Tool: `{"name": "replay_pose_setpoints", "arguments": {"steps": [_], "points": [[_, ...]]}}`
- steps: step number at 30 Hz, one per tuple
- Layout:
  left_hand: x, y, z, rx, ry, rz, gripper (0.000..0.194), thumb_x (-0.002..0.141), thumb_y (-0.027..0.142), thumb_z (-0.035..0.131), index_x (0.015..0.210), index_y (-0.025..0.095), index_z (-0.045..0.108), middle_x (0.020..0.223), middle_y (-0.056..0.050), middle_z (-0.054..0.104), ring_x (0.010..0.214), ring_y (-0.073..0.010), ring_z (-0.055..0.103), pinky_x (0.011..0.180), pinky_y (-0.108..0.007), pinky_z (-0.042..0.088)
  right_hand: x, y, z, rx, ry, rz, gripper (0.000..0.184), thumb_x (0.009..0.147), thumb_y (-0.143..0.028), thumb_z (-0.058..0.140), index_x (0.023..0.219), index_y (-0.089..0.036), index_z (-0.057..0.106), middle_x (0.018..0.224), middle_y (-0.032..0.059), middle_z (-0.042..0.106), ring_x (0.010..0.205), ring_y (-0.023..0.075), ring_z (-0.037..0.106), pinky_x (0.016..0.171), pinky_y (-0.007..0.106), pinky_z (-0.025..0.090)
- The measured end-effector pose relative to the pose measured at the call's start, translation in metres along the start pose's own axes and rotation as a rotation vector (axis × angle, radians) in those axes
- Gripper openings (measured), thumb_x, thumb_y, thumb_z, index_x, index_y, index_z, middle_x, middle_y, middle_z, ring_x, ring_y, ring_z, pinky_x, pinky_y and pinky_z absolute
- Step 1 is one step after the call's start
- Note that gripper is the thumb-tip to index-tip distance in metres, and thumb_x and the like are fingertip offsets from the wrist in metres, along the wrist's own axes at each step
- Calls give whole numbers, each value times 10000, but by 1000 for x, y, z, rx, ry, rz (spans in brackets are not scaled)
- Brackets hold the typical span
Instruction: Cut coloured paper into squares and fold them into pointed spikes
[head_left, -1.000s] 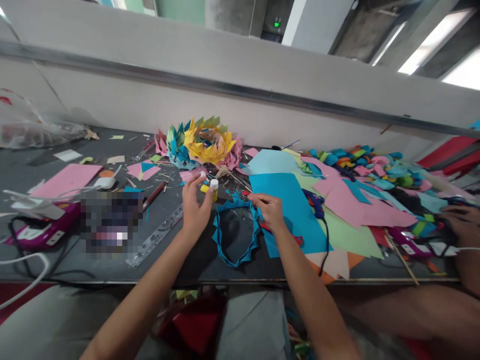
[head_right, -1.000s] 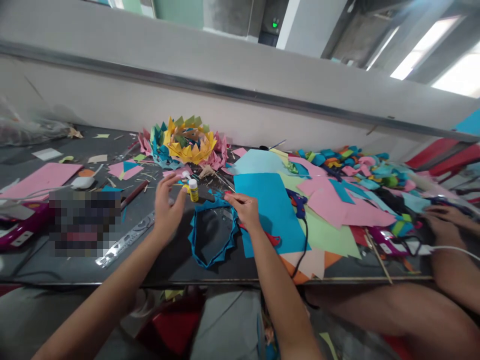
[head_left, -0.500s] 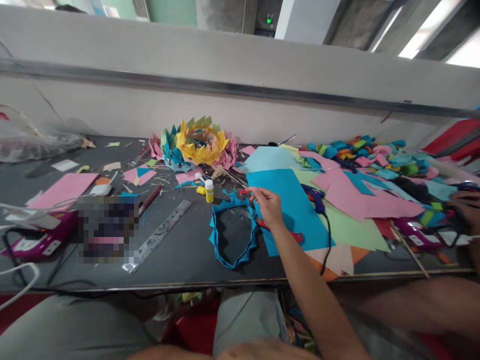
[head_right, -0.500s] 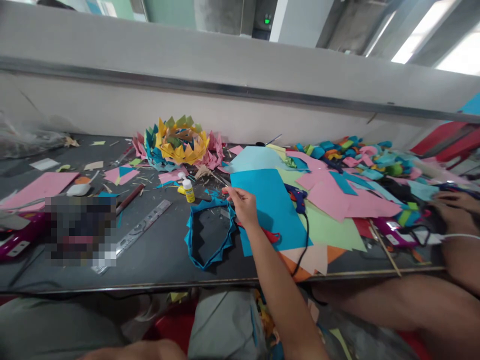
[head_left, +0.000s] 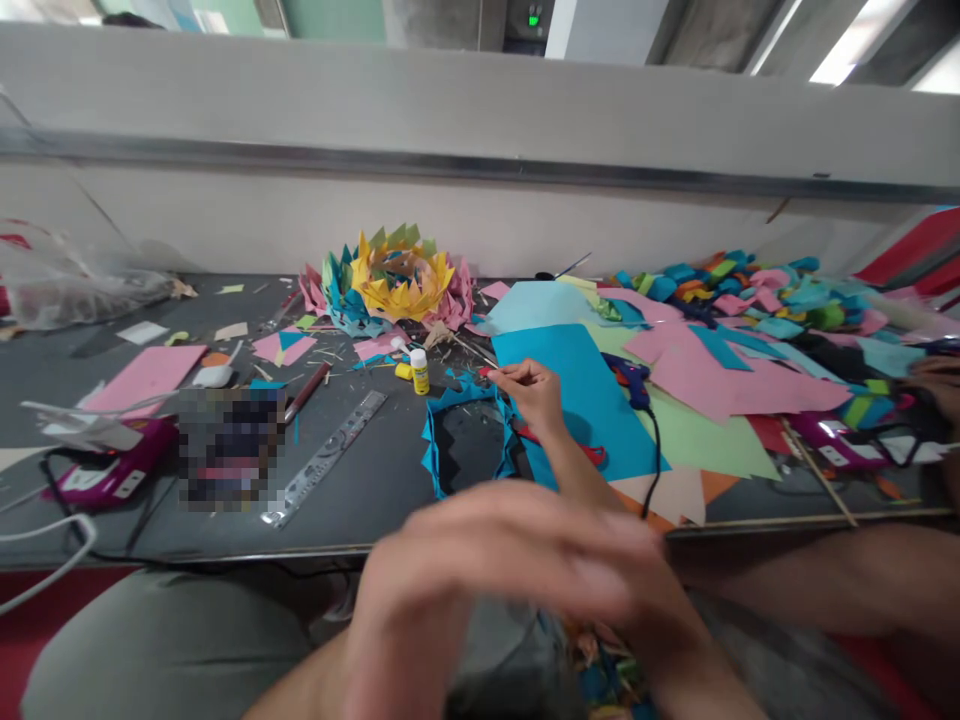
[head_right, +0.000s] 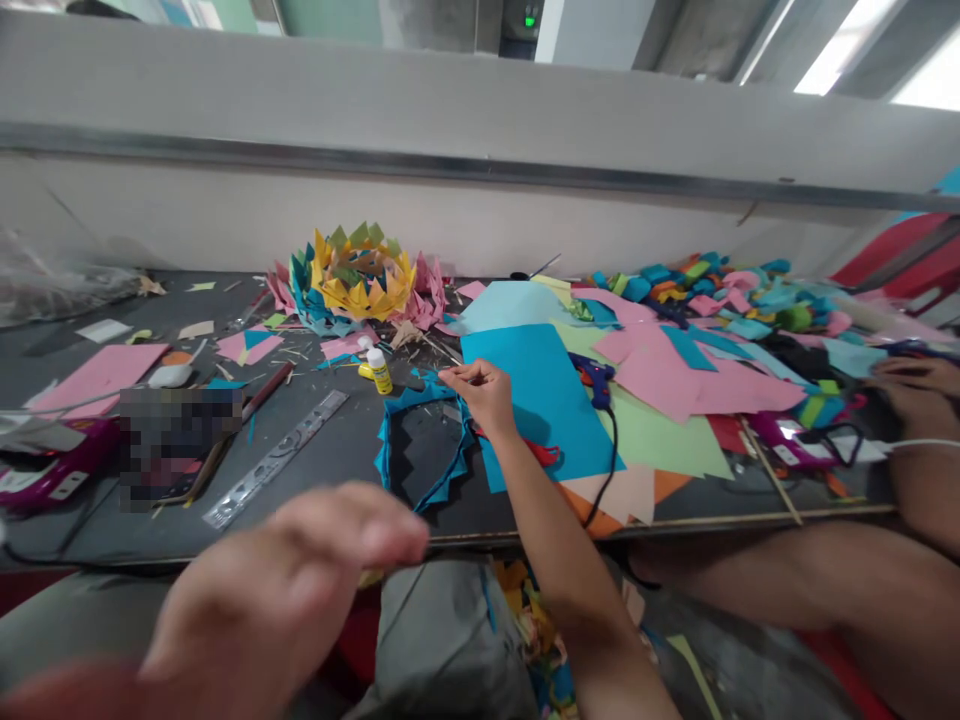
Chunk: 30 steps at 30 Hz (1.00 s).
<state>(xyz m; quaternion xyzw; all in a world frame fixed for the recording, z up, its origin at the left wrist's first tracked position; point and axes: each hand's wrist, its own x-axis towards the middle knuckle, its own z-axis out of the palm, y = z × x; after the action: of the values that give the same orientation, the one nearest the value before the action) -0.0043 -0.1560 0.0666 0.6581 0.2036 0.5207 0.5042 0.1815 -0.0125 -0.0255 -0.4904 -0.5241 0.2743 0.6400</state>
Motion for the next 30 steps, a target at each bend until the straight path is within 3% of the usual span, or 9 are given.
{"name": "replay_pose_setpoints", "arguments": {"steps": [2,4,8,12,15,22,25,27,30], "points": [[23,-22,-7,-42,102,58,443,873,541,292,933,313,667,954,-25,678,935,-247,600,793,-415,485,0,-6,-3,-47,-25,-36,173,670,-367,687,622,-208,643,771,46,724,757,214,670,642,301,515],[39,-48,-22,49,230,102,371,877,457,377,861,242,679,938,-47,679,924,-237,596,774,-374,478,1,-13,-6,-98,-62,-74,137,686,-356,680,683,-219,693,820,46,729,814,231,668,710,323,514],[51,-90,-60,375,392,3,368,893,411,374,912,175,655,944,-72,674,919,-216,589,741,-312,463,0,-31,-14,-168,-115,-132,168,786,-339,583,821,-240,715,928,30,717,878,226,660,801,342,499],[51,-108,-81,531,356,-27,356,897,401,369,954,167,631,980,-70,658,935,-203,577,780,-301,450,-13,-55,-34,-278,-187,-263,163,829,-292,545,843,-263,705,976,13,705,894,205,656,790,333,509],[49,-115,-81,634,311,-62,334,896,379,373,965,166,619,978,-67,649,938,-201,574,822,-309,434,-36,-64,-57,-313,-193,-307,63,744,-248,663,701,-266,706,812,9,728,750,197,676,710,321,537],[47,-123,-75,696,239,-42,247,871,323,427,923,173,616,957,-62,651,934,-197,580,840,-312,436,-117,-49,-109,-367,-76,-62,197,711,-281,682,534,-227,615,670,51,701,658,224,684,515,292,555],[48,-126,-76,707,203,-51,217,855,312,451,907,177,612,972,-68,647,962,-206,575,855,-330,436,-142,-50,-128,-507,-179,-18,115,769,-286,613,684,-258,687,806,56,725,749,222,686,609,297,565],[49,-127,-76,717,177,-73,210,850,312,452,901,181,608,989,-72,641,980,-212,569,853,-339,441,-153,-54,-139,-588,-276,61,162,813,-298,545,761,-272,695,815,44,725,742,208,684,640,293,561],[49,-129,-77,731,167,-93,213,846,315,446,901,183,604,998,-79,633,986,-217,566,844,-349,448,-161,-59,-151,-669,-394,191,250,832,-344,496,689,-267,686,756,43,714,702,208,678,598,288,556]]}}
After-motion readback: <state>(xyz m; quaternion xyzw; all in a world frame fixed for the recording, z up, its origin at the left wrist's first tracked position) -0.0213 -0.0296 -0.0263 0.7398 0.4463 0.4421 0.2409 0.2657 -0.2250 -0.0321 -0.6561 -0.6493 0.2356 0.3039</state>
